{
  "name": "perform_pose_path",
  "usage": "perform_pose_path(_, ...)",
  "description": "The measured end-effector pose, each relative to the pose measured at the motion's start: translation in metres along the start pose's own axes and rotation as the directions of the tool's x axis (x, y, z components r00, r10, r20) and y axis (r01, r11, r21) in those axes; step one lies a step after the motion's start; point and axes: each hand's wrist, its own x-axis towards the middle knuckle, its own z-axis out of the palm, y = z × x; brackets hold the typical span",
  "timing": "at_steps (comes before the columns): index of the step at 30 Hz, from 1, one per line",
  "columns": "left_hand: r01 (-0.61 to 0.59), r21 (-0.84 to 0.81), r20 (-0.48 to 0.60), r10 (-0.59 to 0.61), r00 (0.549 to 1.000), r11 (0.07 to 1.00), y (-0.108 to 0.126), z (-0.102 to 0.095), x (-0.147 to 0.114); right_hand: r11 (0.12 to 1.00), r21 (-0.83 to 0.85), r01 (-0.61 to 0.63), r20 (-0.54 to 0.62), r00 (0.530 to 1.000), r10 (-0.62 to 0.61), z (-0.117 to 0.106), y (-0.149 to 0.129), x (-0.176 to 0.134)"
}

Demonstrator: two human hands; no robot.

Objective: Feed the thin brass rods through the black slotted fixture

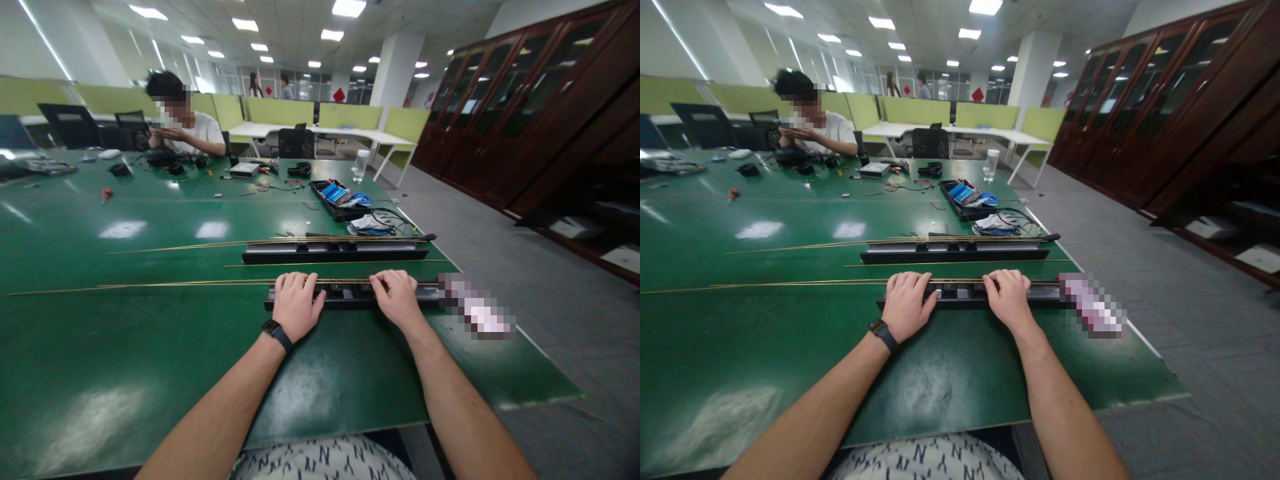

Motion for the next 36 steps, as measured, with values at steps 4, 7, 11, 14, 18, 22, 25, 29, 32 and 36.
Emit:
perform_pose_path(4, 0.000, 0.003, 0.011, 0.000, 1.000, 1.000, 0.0008, -0.0009, 0.0005, 1.000, -0.002, 0.004, 0.001, 1.000, -0.004, 0.0000, -0.0004, -0.0003)
perform_pose_path(7, 0.000, 0.005, 0.012, 0.000, 1.000, 1.000, 0.0012, -0.0015, 0.0007, 1.000, 0.000, 0.012, 0.010, 1.000, -0.012, 0.0001, -0.0002, -0.0003)
perform_pose_path(11, 0.000, 0.004, 0.004, 0.000, 1.000, 1.000, 0.0002, -0.0001, 0.0002, 1.000, 0.006, 0.013, 0.016, 1.000, -0.014, 0.0008, 0.0014, 0.0001)
perform_pose_path(14, 0.001, 0.003, -0.001, -0.001, 1.000, 1.000, -0.0007, 0.0015, -0.0002, 1.000, 0.012, 0.011, 0.018, 1.000, -0.011, 0.0014, 0.0023, 0.0005)
perform_pose_path(18, -0.004, 0.002, -0.003, 0.004, 1.000, 1.000, -0.0006, 0.0013, -0.0004, 1.000, 0.020, 0.012, 0.022, 1.000, -0.013, 0.0009, 0.0017, 0.0008)
perform_pose_path(22, -0.003, 0.003, 0.001, 0.003, 1.000, 1.000, -0.0001, 0.0005, -0.0001, 1.000, 0.017, -0.002, 0.019, 1.000, 0.002, -0.0003, 0.0003, 0.0008)
perform_pose_path(25, 0.000, 0.004, 0.008, 0.000, 1.000, 1.000, -0.0001, 0.0007, -0.0001, 1.000, 0.011, -0.020, 0.016, 1.000, 0.020, -0.0007, -0.0004, 0.0008)
perform_pose_path(29, 0.001, 0.004, 0.014, -0.001, 1.000, 1.000, -0.0002, 0.0004, -0.0003, 1.000, 0.008, -0.021, 0.015, 1.000, 0.021, -0.0011, -0.0013, 0.0005)
perform_pose_path(32, 0.003, -0.002, 0.017, -0.003, 1.000, 1.000, 0.0001, -0.0001, -0.0004, 1.000, 0.006, -0.013, 0.014, 1.000, 0.013, -0.0019, -0.0024, 0.0006)
perform_pose_path(36, 0.009, -0.006, 0.016, -0.008, 1.000, 1.000, 0.0007, -0.0005, -0.0003, 1.000, 0.024, -0.010, 0.013, 1.000, 0.009, -0.0023, -0.0028, 0.0008)
